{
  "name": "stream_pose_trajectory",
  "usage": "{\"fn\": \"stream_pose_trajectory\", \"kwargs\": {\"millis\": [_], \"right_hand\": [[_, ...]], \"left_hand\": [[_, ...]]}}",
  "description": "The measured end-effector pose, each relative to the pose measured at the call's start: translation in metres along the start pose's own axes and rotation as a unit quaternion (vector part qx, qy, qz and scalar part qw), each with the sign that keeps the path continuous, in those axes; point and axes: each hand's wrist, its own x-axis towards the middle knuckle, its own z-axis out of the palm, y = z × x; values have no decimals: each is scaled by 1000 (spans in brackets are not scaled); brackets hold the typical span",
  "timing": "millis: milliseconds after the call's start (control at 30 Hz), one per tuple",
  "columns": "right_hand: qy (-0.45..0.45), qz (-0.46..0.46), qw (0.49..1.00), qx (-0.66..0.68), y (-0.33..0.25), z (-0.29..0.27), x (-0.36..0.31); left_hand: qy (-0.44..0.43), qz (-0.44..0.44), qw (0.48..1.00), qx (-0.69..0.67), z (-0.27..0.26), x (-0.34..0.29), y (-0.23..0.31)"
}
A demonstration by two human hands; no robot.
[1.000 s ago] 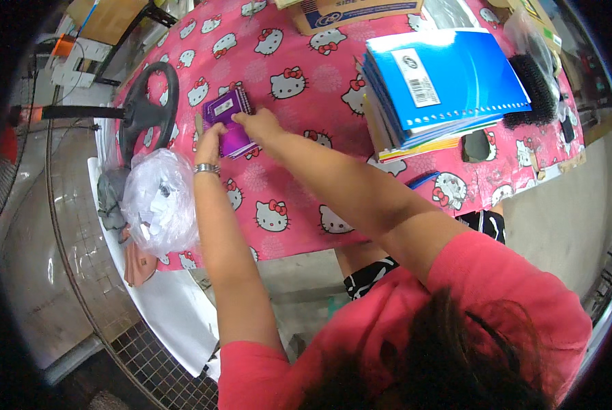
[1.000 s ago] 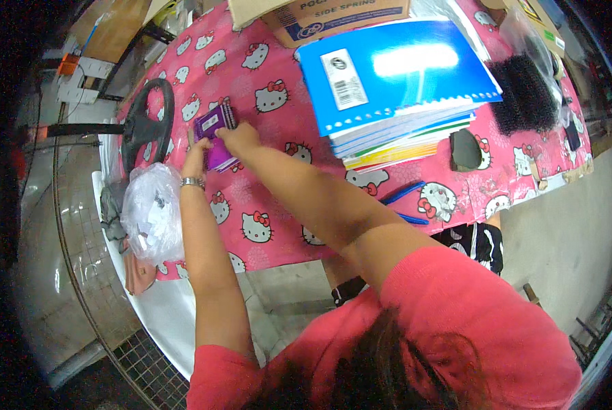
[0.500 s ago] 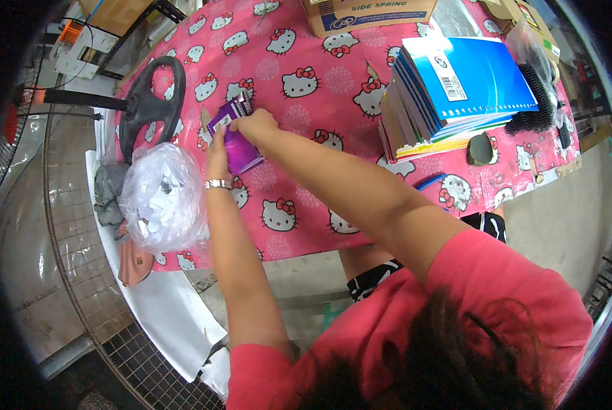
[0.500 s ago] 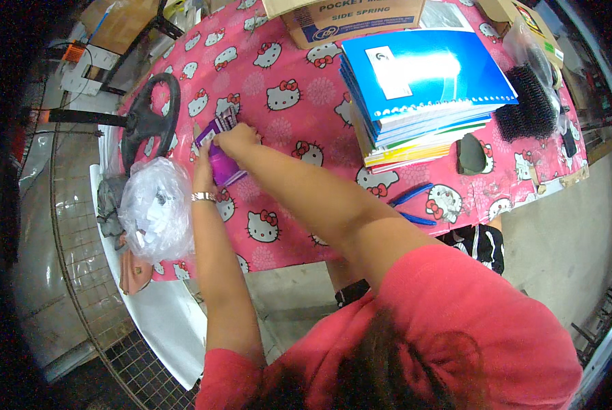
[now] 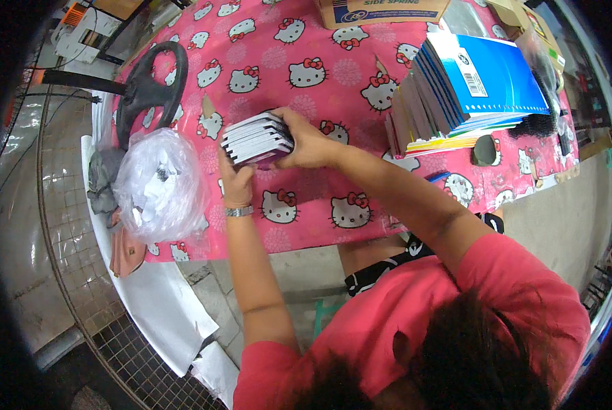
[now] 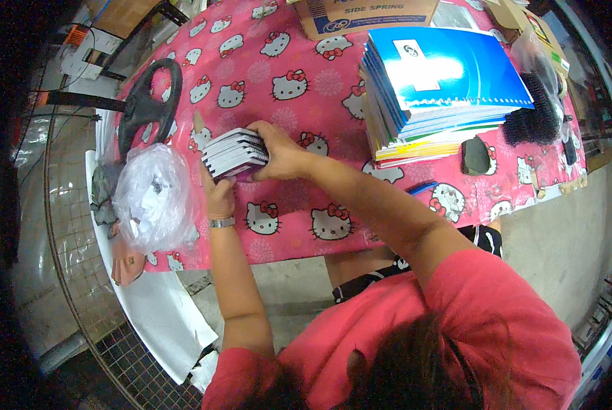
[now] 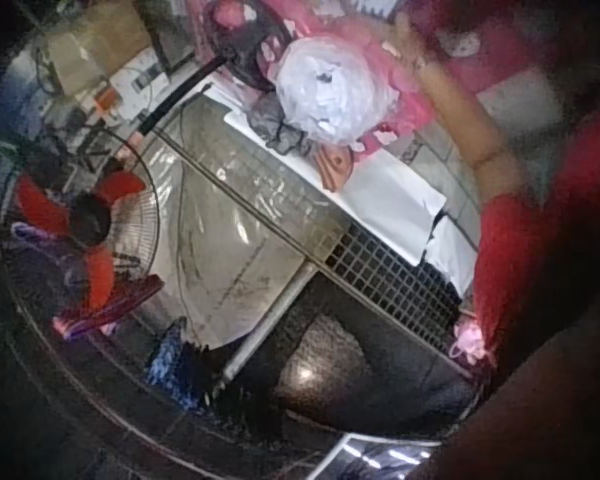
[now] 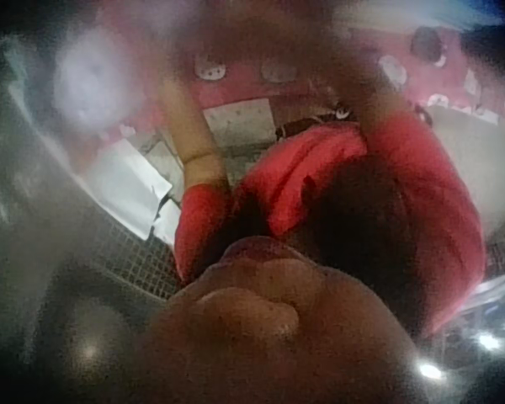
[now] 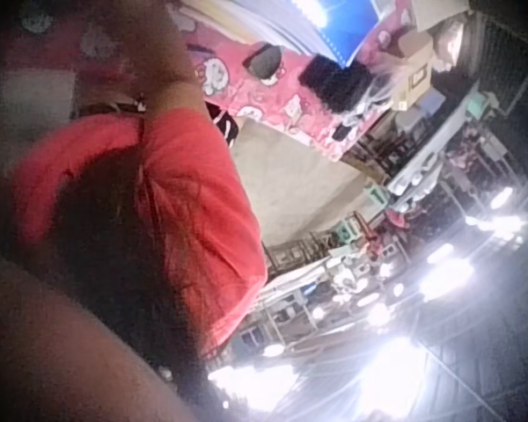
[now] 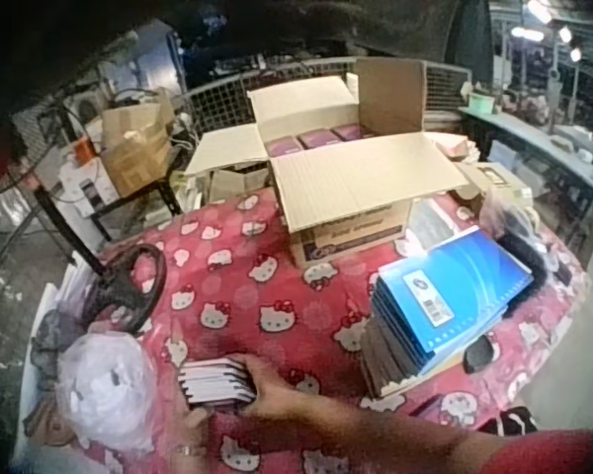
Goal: The person inserts a spiral binding through the pre-punched holes of a stack of notebook pages and covers, then uses pliers to crimp the ends of the wire.
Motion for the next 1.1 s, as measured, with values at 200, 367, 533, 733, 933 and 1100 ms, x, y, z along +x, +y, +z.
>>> {"fn": "stream_pose_trajectory", "kwargs": {"millis": [200, 367, 533, 733, 933, 1100], "right_hand": [[-3, 26, 998, 54, 1, 0, -10], [-56, 132, 989, -29, 4, -11, -5], [-45, 147, 987, -50, -15, -10, -4], [112, 5, 992, -50, 22, 9, -26], [27, -56, 988, -141, 22, 14, -29], [24, -65, 985, -160, 19, 13, -30]], "left_hand": [[34, 3, 999, -28, -1, -12, -26], [-64, -137, 985, 85, 0, -9, -16], [-91, -143, 981, 93, -14, 16, 9], [-34, -255, 963, 80, -49, 128, 28], [-29, -355, 928, 105, -81, 226, 18], [-20, -407, 905, 121, -87, 259, 13]]}}
